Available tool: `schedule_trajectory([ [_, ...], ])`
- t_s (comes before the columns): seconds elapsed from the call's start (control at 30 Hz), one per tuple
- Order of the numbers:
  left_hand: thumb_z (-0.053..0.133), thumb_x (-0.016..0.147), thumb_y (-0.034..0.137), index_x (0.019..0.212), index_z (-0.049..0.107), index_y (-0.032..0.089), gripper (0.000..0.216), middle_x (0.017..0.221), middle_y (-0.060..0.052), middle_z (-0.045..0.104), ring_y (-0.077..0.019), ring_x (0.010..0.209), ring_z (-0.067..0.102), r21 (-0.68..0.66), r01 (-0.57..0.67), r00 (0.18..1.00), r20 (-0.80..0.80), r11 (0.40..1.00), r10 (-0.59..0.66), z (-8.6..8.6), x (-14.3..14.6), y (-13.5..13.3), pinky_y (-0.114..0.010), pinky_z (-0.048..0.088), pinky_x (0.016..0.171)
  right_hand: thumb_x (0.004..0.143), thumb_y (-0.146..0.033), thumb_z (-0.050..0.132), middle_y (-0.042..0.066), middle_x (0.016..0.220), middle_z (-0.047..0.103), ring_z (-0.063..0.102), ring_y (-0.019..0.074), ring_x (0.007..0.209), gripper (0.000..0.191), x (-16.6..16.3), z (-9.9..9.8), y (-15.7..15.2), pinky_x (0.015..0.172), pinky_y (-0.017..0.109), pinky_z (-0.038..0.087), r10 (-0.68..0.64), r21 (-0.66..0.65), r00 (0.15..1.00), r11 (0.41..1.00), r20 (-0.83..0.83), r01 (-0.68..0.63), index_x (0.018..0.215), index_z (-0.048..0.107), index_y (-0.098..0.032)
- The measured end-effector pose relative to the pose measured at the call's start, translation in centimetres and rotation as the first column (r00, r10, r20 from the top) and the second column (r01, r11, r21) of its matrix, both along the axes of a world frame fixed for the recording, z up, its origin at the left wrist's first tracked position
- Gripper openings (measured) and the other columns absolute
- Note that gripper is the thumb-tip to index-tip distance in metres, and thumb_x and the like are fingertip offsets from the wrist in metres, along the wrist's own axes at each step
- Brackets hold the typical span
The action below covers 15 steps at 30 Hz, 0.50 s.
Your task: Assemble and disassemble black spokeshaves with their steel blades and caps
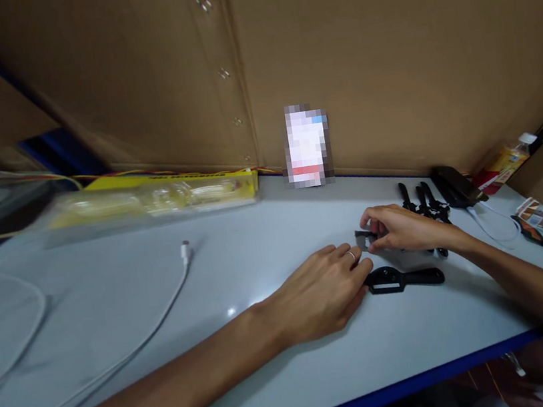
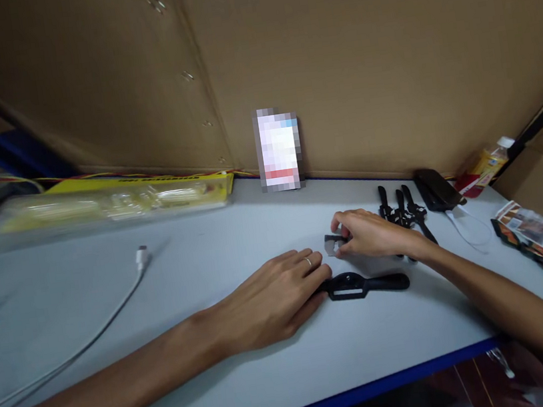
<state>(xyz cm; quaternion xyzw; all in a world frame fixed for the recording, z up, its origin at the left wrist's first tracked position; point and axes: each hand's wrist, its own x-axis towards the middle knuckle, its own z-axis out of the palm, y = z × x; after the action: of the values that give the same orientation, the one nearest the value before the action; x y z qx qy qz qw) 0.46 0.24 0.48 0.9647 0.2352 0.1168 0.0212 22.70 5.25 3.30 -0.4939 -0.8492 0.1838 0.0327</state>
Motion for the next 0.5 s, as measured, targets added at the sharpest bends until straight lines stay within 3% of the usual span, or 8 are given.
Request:
schedule_trajectory([
  [0.07, 0.046, 0.096, 0.021, 0.094, 0.055, 0.016, 0.011, 0.093, -0.007, 0.06, -0.0207, 0.083, 0.058, 0.007, 0.002, 1.0, -0.008, 1.0, -0.002, 0.1, 0.0, 0.0, -0.037, 0.05, 0.077, 0.083, -0.023, 0.071, 0.0, 0.078, 0.065, 0.06, 0.0196, 0.073, 0.025, 0.5, 0.1, -0.6, 0.064, 0.031, 0.043, -0.001, -0.002, 1.0, 1.0, 0.017, 0.001, 0.105, 0.06, -0.023],
  [0.13, 0.047, 0.096, 0.021, 0.095, 0.055, 0.016, 0.01, 0.092, -0.006, 0.06, -0.0202, 0.082, 0.058, 0.008, 0.004, 1.0, -0.001, 1.0, -0.004, 0.1, -0.1, 0.0, -0.037, 0.05, 0.077, 0.088, -0.024, 0.065, 0.001, 0.077, 0.066, 0.06, 0.0201, 0.073, 0.017, 1.0, 0.0, -1.3, 0.066, 0.032, 0.044, -0.018, 0.087, 0.999, 0.996, 0.027, 0.016, 0.104, 0.061, -0.023],
  [0.23, 0.048, 0.096, 0.021, 0.094, 0.055, 0.017, 0.009, 0.091, -0.006, 0.06, -0.0209, 0.082, 0.058, -0.002, 0.011, 1.0, 0.014, 1.0, -0.011, -0.2, -0.2, 0.1, -0.037, 0.05, 0.076, 0.091, -0.024, 0.061, 0.007, 0.1, 0.067, 0.062, 0.023, 0.093, 0.018, 1.7, -0.3, -1.8, 0.08, 0.037, 0.047, 0.022, 0.228, 1.0, 0.974, -0.013, -0.018, 0.109, 0.063, -0.022],
  [0.33, 0.045, 0.096, 0.019, 0.094, 0.055, 0.017, 0.01, 0.09, -0.006, 0.059, -0.0212, 0.081, 0.057, 0.0, 0.013, 1.0, 0.026, 1.0, -0.013, -0.4, -0.3, 0.1, -0.037, 0.049, 0.074, 0.09, -0.018, 0.061, 0.009, 0.118, 0.063, 0.058, 0.0234, 0.11, 0.03, 2.0, -0.6, -1.8, 0.093, 0.039, 0.045, 0.141, 0.206, 0.987, 0.971, -0.081, -0.122, 0.12, 0.062, -0.023],
  [0.5, 0.041, 0.098, 0.02, 0.092, 0.056, 0.017, 0.016, 0.088, -0.006, 0.058, -0.0201, 0.078, 0.054, -0.005, 0.024, 0.998, 0.062, 1.0, -0.023, -0.6, -0.3, 0.2, -0.035, 0.046, 0.07, 0.088, -0.024, 0.065, 0.0, 0.081, 0.064, 0.059, 0.0189, 0.076, 0.028, 1.8, -0.9, -1.8, 0.071, 0.033, 0.045, 0.006, 0.154, 0.994, 0.988, -0.11, 0.012, 0.116, 0.063, -0.023],
])
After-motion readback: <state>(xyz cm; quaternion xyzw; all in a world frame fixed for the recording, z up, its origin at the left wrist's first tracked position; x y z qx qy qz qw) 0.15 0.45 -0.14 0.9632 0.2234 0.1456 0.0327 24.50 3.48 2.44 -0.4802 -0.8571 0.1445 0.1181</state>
